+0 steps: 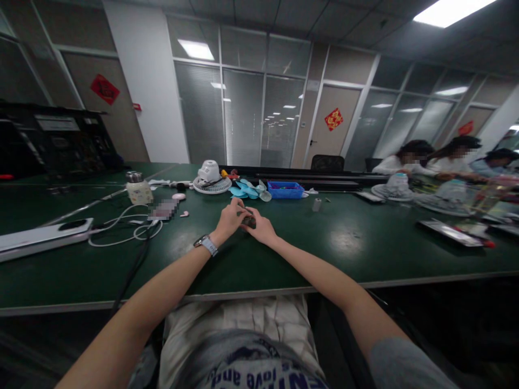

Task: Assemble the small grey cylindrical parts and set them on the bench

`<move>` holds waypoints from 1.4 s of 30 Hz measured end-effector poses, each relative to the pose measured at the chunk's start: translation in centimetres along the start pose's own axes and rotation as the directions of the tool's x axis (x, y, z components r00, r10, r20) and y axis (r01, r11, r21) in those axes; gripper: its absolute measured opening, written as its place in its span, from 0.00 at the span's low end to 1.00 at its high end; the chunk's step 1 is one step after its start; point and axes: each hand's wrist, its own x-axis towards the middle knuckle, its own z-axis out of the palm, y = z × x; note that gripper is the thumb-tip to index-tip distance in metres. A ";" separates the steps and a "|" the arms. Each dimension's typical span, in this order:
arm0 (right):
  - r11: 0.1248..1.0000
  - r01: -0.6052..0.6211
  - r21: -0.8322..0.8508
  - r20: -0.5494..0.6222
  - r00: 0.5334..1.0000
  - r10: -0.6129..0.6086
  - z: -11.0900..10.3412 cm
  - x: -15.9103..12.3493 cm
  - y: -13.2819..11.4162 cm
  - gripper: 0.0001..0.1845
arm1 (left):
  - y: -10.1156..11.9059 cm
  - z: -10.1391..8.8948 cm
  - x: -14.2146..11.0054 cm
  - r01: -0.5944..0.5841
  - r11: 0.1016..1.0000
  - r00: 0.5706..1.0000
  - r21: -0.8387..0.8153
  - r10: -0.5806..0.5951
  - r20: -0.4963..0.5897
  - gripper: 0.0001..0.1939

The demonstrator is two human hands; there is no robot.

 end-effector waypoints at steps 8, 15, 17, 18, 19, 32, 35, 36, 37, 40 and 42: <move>0.999 -0.021 -0.025 -0.008 1.000 0.021 0.4 -0.1 0.0 0.39 | -2.5 -1.1 0.2 0.191 0.981 0.979 0.033 -0.188 -0.082 0.20; 0.937 -0.215 -0.275 -0.196 0.967 0.164 -3.8 0.6 1.9 0.32 | -3.8 -0.2 -0.4 0.191 0.981 0.974 0.030 -0.194 0.114 0.22; 0.855 -0.359 -0.374 -0.304 0.919 0.253 -6.6 0.7 4.0 0.30 | -4.1 0.1 -0.4 0.176 0.984 0.973 0.010 -0.176 0.153 0.22; 0.802 -0.442 -0.402 -0.358 0.882 0.306 -8.1 0.6 5.2 0.30 | -4.2 0.2 -0.4 0.173 0.985 0.971 -0.004 -0.170 0.169 0.22; 0.746 -0.525 -0.411 -0.408 0.837 0.365 -9.5 0.3 6.5 0.29 | -4.4 0.3 -0.4 0.172 0.985 0.969 -0.018 -0.166 0.183 0.22; 0.435 -0.863 -0.257 -0.558 0.500 0.663 -14.0 -2.2 13.0 0.33 | -5.3 0.5 -0.3 0.240 0.967 0.964 -0.087 -0.226 0.140 0.14; 0.538 -0.758 -0.368 -0.646 0.625 0.438 -12.5 -1.2 10.9 0.34 | -5.5 0.6 -0.1 0.301 0.948 0.952 -0.107 -0.291 0.095 0.13; 0.615 -0.668 -0.419 -0.620 0.705 0.343 -11.7 -0.8 9.8 0.32 | -5.5 0.6 0.0 0.317 0.942 0.947 -0.106 -0.309 0.082 0.12; 0.701 -0.543 -0.461 -0.554 0.794 0.251 -10.6 -0.4 8.5 0.30 | -5.4 0.5 0.0 0.332 0.938 0.943 -0.103 -0.326 0.070 0.12; 0.898 -0.071 -0.434 -0.188 0.982 -0.014 -6.3 0.6 4.7 0.24 | -5.4 0.4 0.1 0.371 0.925 0.929 -0.082 -0.369 0.037 0.12; 0.927 0.186 -0.326 0.054 0.982 -0.178 -2.8 1.0 2.5 0.23 | -5.5 0.4 0.1 0.384 0.921 0.923 -0.060 -0.384 0.012 0.11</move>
